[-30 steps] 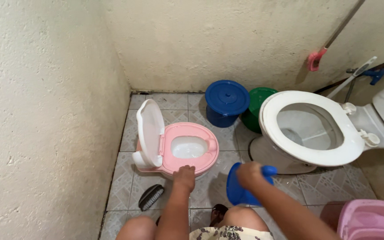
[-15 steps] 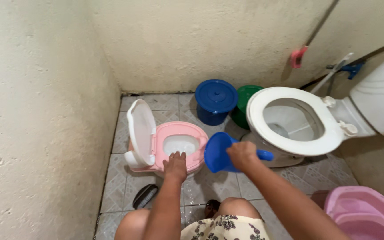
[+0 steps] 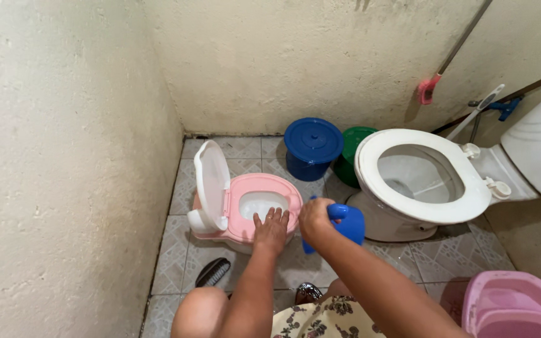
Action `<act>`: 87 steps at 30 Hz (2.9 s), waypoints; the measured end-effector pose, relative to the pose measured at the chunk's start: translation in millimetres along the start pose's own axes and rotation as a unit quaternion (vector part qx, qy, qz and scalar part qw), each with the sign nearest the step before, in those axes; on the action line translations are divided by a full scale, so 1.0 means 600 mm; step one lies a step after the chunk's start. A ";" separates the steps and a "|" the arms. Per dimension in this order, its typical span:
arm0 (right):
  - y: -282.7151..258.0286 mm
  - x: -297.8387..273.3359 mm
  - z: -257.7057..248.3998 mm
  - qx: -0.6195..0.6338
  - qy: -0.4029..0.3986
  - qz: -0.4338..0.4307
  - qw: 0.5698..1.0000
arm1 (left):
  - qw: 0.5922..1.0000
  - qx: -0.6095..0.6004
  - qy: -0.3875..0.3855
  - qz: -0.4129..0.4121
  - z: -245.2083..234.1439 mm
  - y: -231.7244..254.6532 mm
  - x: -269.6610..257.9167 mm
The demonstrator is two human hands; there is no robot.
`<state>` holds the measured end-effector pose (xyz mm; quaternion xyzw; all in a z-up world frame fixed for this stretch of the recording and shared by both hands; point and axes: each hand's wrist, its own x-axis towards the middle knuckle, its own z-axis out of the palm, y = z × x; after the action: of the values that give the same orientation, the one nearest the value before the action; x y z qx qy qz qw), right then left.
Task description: The person cleans a potty chair by pouring water from a basin into it, emptying it, and scrubbing the surfaces with a brush and cleaning product.
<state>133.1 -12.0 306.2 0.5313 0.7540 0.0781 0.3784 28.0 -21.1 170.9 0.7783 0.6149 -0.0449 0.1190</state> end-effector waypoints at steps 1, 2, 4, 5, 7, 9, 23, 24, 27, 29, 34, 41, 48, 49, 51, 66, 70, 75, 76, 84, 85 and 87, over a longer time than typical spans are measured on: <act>0.003 0.004 0.005 0.022 0.025 0.004 0.999 | 1.000 0.005 0.006 0.001 0.000 0.000 -0.002; 0.009 0.006 0.013 0.045 0.050 0.008 0.998 | 1.000 0.011 0.012 0.002 -0.002 0.001 -0.005; 0.044 0.007 0.040 0.118 0.031 0.021 0.992 | 1.000 -0.025 0.007 -0.012 -0.017 0.007 -0.011; 0.063 0.005 0.054 0.155 0.022 0.026 0.987 | 0.999 -0.043 0.004 -0.021 -0.028 0.009 -0.017; 0.096 -0.008 0.089 0.203 0.078 0.022 0.976 | 0.998 -0.020 -0.022 -0.064 -0.059 0.010 -0.025; 0.115 -0.016 0.122 0.235 0.107 0.026 0.966 | 0.993 -0.059 -0.031 -0.096 -0.090 0.012 -0.030; 0.108 -0.007 0.344 0.348 0.083 0.051 0.932 | 0.998 0.030 -0.026 -0.048 0.054 0.001 0.015; 0.103 -0.005 0.361 0.339 0.082 0.046 0.936 | 0.996 0.032 -0.060 -0.060 0.061 -0.004 0.020; 0.098 0.004 0.400 0.326 0.058 0.039 0.943 | 0.987 0.043 -0.129 -0.080 0.092 -0.014 0.049; 0.091 0.009 0.411 0.343 0.014 0.043 0.938 | 0.986 0.059 -0.136 -0.077 0.127 -0.022 0.067; 0.079 0.035 0.419 0.333 0.003 0.026 0.943 | 0.996 0.079 -0.006 -0.049 0.211 -0.034 0.114; 0.067 0.049 0.420 0.367 -0.019 0.027 0.930 | 0.995 0.090 0.030 -0.015 0.241 -0.046 0.120; 0.051 0.049 0.407 0.379 -0.078 0.038 0.921 | 0.995 0.090 0.020 0.022 0.255 -0.077 0.127; 0.053 0.048 0.406 0.377 -0.076 0.036 0.922 | 0.996 0.088 -0.004 0.024 0.248 -0.085 0.132; 0.055 0.047 0.398 0.374 -0.082 0.037 0.923 | 0.996 0.084 -0.028 0.025 0.235 -0.089 0.135; 0.109 0.030 0.414 0.312 -0.026 0.059 0.948 | 0.983 -0.069 -0.169 -0.014 0.020 -0.057 0.196; 0.139 0.021 0.367 0.241 -0.017 0.059 0.969 | 0.939 -0.216 -0.263 -0.035 -0.047 -0.074 0.222; 0.160 0.027 0.320 0.171 0.032 0.072 0.982 | 0.897 -0.290 -0.331 -0.053 -0.042 -0.084 0.232; 0.163 0.027 0.318 0.136 0.063 0.062 0.987 | 0.892 -0.295 -0.334 -0.080 -0.039 -0.088 0.233; 0.167 0.052 0.276 0.153 0.030 0.065 0.986 | 0.907 -0.342 -0.238 -0.055 -0.019 -0.136 0.234; 0.168 0.052 0.274 0.145 0.035 0.061 0.987 | 0.909 -0.351 -0.220 -0.047 -0.003 -0.133 0.241; 0.167 0.047 0.274 0.129 0.029 0.058 0.989 | 0.930 -0.321 -0.170 -0.050 0.030 -0.128 0.257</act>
<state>310.7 7.9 229.0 0.6163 0.7360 0.0173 0.2796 -8.1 137.4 109.9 0.6473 0.6053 0.0176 0.4630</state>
